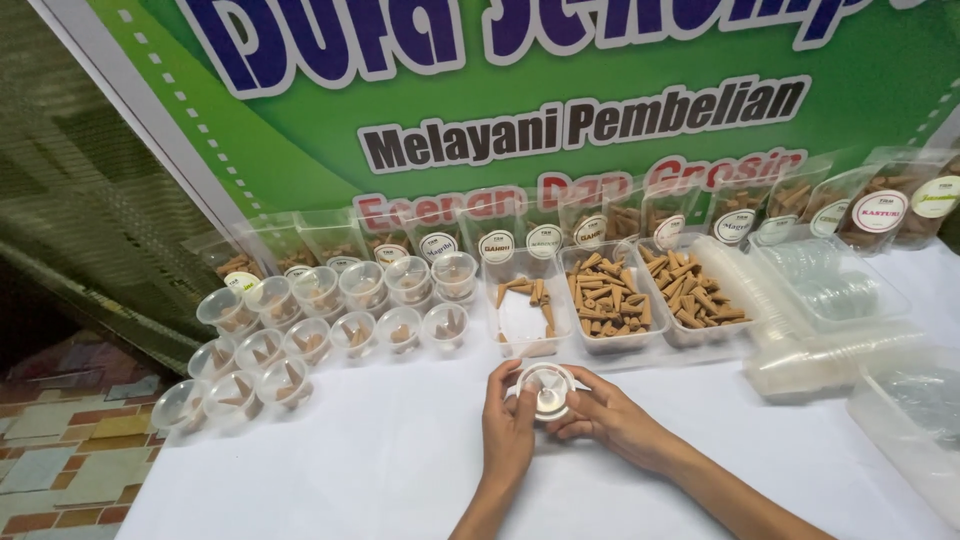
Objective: The person places incense cones into small clear plastic cups and then secures the lids by hand.
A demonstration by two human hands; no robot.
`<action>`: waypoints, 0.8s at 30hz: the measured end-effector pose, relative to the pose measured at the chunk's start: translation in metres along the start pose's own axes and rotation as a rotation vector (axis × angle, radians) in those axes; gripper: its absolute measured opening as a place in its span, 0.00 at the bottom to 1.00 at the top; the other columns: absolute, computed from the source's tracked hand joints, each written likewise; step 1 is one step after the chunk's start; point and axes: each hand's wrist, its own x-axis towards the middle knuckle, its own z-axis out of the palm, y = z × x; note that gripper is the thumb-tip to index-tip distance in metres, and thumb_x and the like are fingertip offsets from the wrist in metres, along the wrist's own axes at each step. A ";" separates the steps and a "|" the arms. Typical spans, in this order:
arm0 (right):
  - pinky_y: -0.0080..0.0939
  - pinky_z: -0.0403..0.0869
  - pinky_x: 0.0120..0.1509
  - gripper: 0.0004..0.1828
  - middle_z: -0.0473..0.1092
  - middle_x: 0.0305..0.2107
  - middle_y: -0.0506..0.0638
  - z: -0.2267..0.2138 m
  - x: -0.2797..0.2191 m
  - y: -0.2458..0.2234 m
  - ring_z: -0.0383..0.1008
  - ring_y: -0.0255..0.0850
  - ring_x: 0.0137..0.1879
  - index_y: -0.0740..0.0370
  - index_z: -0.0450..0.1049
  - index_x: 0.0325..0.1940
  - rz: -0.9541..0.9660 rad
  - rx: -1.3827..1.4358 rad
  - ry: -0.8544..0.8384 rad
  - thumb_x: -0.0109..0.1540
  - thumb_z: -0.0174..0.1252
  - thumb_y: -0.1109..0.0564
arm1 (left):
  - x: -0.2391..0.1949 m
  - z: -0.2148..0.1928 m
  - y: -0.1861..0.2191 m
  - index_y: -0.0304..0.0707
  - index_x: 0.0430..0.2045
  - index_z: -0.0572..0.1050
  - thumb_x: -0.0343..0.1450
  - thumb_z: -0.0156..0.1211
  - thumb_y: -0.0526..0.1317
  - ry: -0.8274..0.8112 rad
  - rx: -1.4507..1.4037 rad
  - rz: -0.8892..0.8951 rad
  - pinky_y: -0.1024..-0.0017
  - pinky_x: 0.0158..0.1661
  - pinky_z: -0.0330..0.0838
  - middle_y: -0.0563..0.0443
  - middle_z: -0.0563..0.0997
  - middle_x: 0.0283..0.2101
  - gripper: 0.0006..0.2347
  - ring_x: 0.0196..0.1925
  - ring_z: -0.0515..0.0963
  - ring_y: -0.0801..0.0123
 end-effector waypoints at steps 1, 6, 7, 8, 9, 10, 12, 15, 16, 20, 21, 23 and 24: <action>0.46 0.79 0.52 0.40 0.75 0.45 0.61 -0.002 0.001 0.006 0.81 0.51 0.43 0.59 0.63 0.73 0.001 0.001 0.000 0.57 0.61 0.49 | 0.001 -0.001 -0.008 0.47 0.55 0.73 0.71 0.56 0.47 0.000 0.000 -0.001 0.75 0.49 0.75 0.48 0.78 0.53 0.18 0.47 0.84 0.70; 0.41 0.82 0.42 0.45 0.63 0.58 0.56 0.001 0.005 0.016 0.78 0.44 0.51 0.47 0.59 0.74 -0.150 -0.354 0.135 0.54 0.63 0.40 | 0.009 -0.002 -0.017 0.44 0.40 0.78 0.74 0.53 0.46 0.125 0.068 0.098 0.74 0.43 0.73 0.53 0.81 0.41 0.10 0.39 0.81 0.71; 0.41 0.82 0.42 0.45 0.63 0.58 0.56 -0.002 0.005 0.021 0.78 0.44 0.51 0.47 0.59 0.74 -0.150 -0.353 0.129 0.54 0.63 0.40 | 0.008 -0.001 -0.014 0.44 0.40 0.78 0.74 0.53 0.46 0.130 0.071 0.100 0.74 0.43 0.73 0.53 0.81 0.41 0.10 0.39 0.81 0.71; 0.40 0.80 0.44 0.37 0.68 0.44 0.55 -0.004 0.004 0.027 0.77 0.41 0.40 0.49 0.62 0.68 -0.215 -0.417 0.148 0.57 0.63 0.43 | 0.006 -0.001 -0.010 0.45 0.39 0.78 0.73 0.53 0.45 0.146 0.109 0.103 0.75 0.43 0.73 0.55 0.82 0.40 0.09 0.40 0.81 0.72; 0.39 0.79 0.46 0.28 0.73 0.29 0.53 -0.003 0.005 0.032 0.76 0.39 0.30 0.52 0.66 0.62 -0.279 -0.478 0.161 0.60 0.62 0.45 | 0.004 -0.004 -0.005 0.45 0.38 0.79 0.73 0.53 0.45 0.168 0.152 0.104 0.75 0.44 0.72 0.57 0.83 0.39 0.09 0.41 0.80 0.73; 0.39 0.79 0.46 0.28 0.73 0.29 0.53 -0.001 0.003 0.031 0.76 0.39 0.30 0.52 0.66 0.62 -0.278 -0.474 0.148 0.60 0.62 0.45 | 0.005 -0.007 -0.002 0.45 0.38 0.79 0.73 0.53 0.45 0.179 0.159 0.105 0.75 0.44 0.72 0.57 0.83 0.39 0.09 0.41 0.80 0.73; 0.35 0.75 0.45 0.25 0.77 0.33 0.51 0.005 0.003 0.032 0.78 0.37 0.37 0.52 0.70 0.59 -0.374 -0.600 0.123 0.59 0.67 0.54 | 0.007 -0.015 0.000 0.46 0.36 0.79 0.73 0.52 0.47 0.178 0.184 0.038 0.75 0.41 0.70 0.59 0.83 0.38 0.10 0.41 0.79 0.73; 0.35 0.81 0.50 0.21 0.76 0.50 0.44 0.028 0.017 0.036 0.84 0.36 0.43 0.55 0.74 0.53 -0.429 -0.675 0.150 0.57 0.70 0.59 | 0.007 -0.046 0.001 0.46 0.36 0.80 0.73 0.54 0.47 0.168 0.205 0.061 0.77 0.49 0.71 0.60 0.84 0.39 0.10 0.46 0.80 0.75; 0.35 0.81 0.50 0.21 0.76 0.50 0.44 0.038 0.023 0.042 0.84 0.36 0.43 0.55 0.74 0.53 -0.433 -0.675 0.134 0.57 0.70 0.59 | 0.006 -0.063 -0.004 0.46 0.36 0.80 0.73 0.54 0.47 0.183 0.206 0.067 0.77 0.49 0.71 0.60 0.84 0.39 0.10 0.46 0.80 0.75; 0.32 0.80 0.47 0.20 0.81 0.41 0.42 0.090 0.058 0.053 0.83 0.32 0.40 0.52 0.76 0.50 -0.463 -0.755 0.089 0.56 0.72 0.56 | 0.004 -0.137 0.000 0.50 0.60 0.72 0.68 0.64 0.49 0.058 0.270 0.004 0.74 0.48 0.76 0.52 0.72 0.55 0.23 0.53 0.76 0.72; 0.31 0.79 0.46 0.19 0.81 0.40 0.42 0.103 0.069 0.054 0.84 0.31 0.40 0.51 0.76 0.50 -0.493 -0.769 0.063 0.57 0.72 0.56 | 0.005 -0.155 0.004 0.49 0.68 0.64 0.65 0.68 0.51 -0.016 0.333 -0.019 0.71 0.52 0.78 0.50 0.69 0.62 0.34 0.67 0.72 0.71; 0.32 0.79 0.48 0.18 0.81 0.41 0.42 0.130 0.094 0.060 0.84 0.32 0.41 0.52 0.76 0.50 -0.512 -0.766 0.028 0.57 0.71 0.55 | 0.013 -0.185 0.010 0.47 0.67 0.65 0.64 0.69 0.49 0.073 0.338 -0.017 0.72 0.52 0.79 0.52 0.70 0.65 0.34 0.64 0.75 0.70; 0.32 0.78 0.49 0.17 0.81 0.42 0.43 0.143 0.106 0.063 0.83 0.33 0.42 0.53 0.77 0.49 -0.529 -0.760 0.009 0.58 0.70 0.55 | 0.017 -0.199 0.012 0.45 0.66 0.67 0.64 0.70 0.46 0.147 0.344 -0.016 0.73 0.51 0.80 0.53 0.72 0.67 0.33 0.61 0.77 0.69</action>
